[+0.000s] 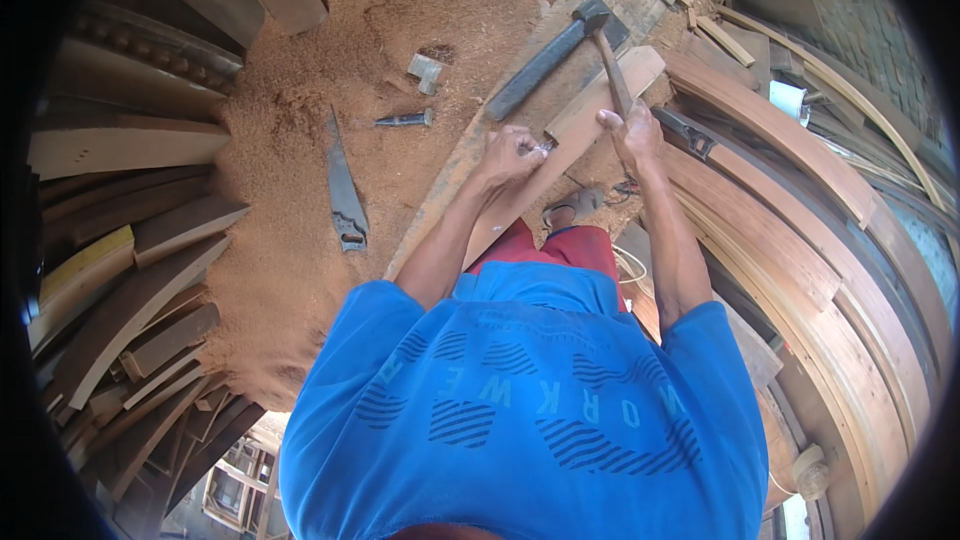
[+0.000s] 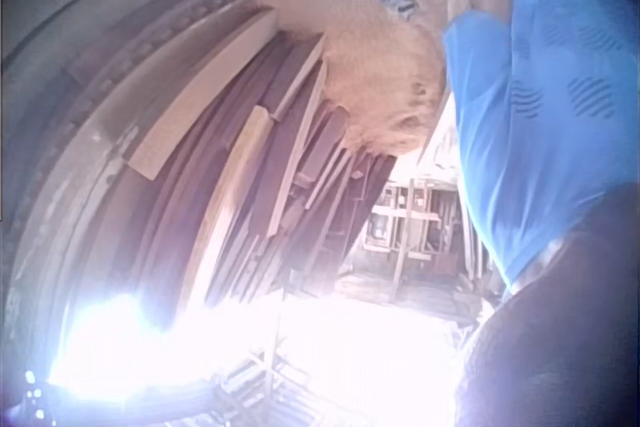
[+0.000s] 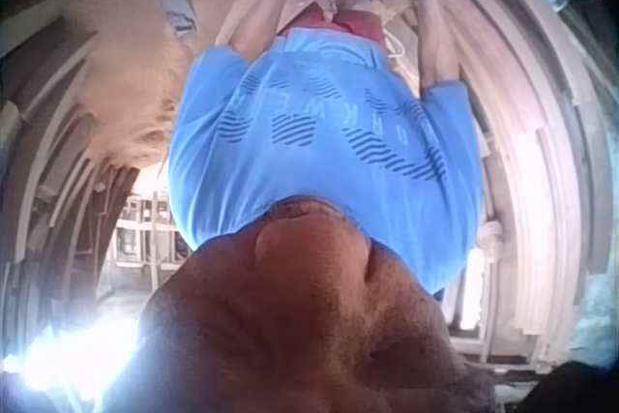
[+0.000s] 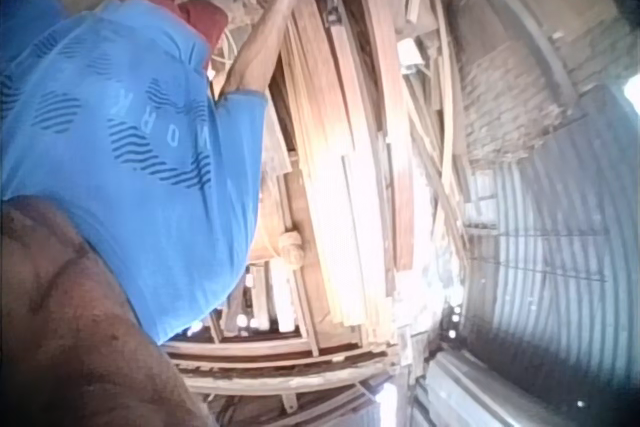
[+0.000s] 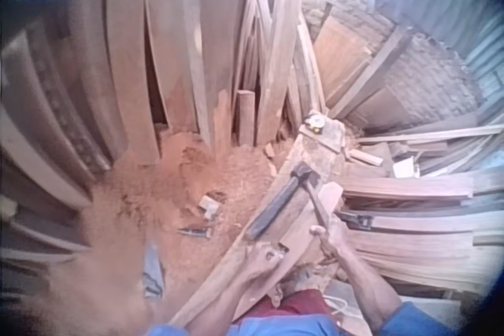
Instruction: The person walks through a cluttered workshop carrying a bucket and a saw, then applies glue to a small wooden piece and attaches it to a larger plank using a hammer. The person then uses a hand saw to cut the plank.
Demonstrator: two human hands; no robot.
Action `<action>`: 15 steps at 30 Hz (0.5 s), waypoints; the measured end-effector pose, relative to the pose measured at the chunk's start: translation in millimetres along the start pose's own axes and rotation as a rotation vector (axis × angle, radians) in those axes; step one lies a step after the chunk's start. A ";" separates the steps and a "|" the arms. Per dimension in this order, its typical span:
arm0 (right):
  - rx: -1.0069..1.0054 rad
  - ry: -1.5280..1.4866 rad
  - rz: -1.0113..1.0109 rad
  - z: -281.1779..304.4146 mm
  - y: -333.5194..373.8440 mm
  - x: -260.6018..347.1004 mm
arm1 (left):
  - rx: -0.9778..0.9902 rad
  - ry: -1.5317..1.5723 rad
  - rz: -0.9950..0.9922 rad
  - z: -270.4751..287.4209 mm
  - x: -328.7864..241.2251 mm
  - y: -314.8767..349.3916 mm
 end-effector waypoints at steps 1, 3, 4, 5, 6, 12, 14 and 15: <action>-0.004 0.003 0.003 -0.4 -0.4 -1.8 | -0.016 0.146 -0.028 -2.2 3.6 -1.6; 0.005 -0.014 -0.008 -0.1 -0.7 0.1 | -0.055 0.437 -0.081 -6.1 11.7 -1.5; 0.010 -0.022 -0.013 0.0 -0.7 1.5 | -0.082 0.739 -0.001 -5.2 21.7 -1.7; 0.001 -0.023 -0.007 0.1 -1.2 0.5 | -0.101 1.037 0.081 5.9 28.3 0.5; -0.007 -0.024 -0.002 0.4 0.0 0.4 | -0.119 1.334 0.170 15.2 38.4 4.6; -0.024 -0.005 0.020 12.2 9.0 24.8 | -0.516 0.492 0.703 8.2 216.0 47.5; -0.027 -0.010 -0.017 5.6 8.7 10.4 | -0.258 -0.005 0.835 21.7 198.8 76.9; -0.021 -0.013 -0.019 4.1 7.3 7.3 | -0.058 -0.059 0.825 16.8 196.5 91.6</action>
Point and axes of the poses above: each hand's wrist, its own y-axis away from the middle knuckle, its own z-axis out of the back of the hand, x = y × z, the point moved 2 cm from there along -y, towards the middle knuckle, and after that the axes turned 8 degrees about -y, right-handed, at the moved point
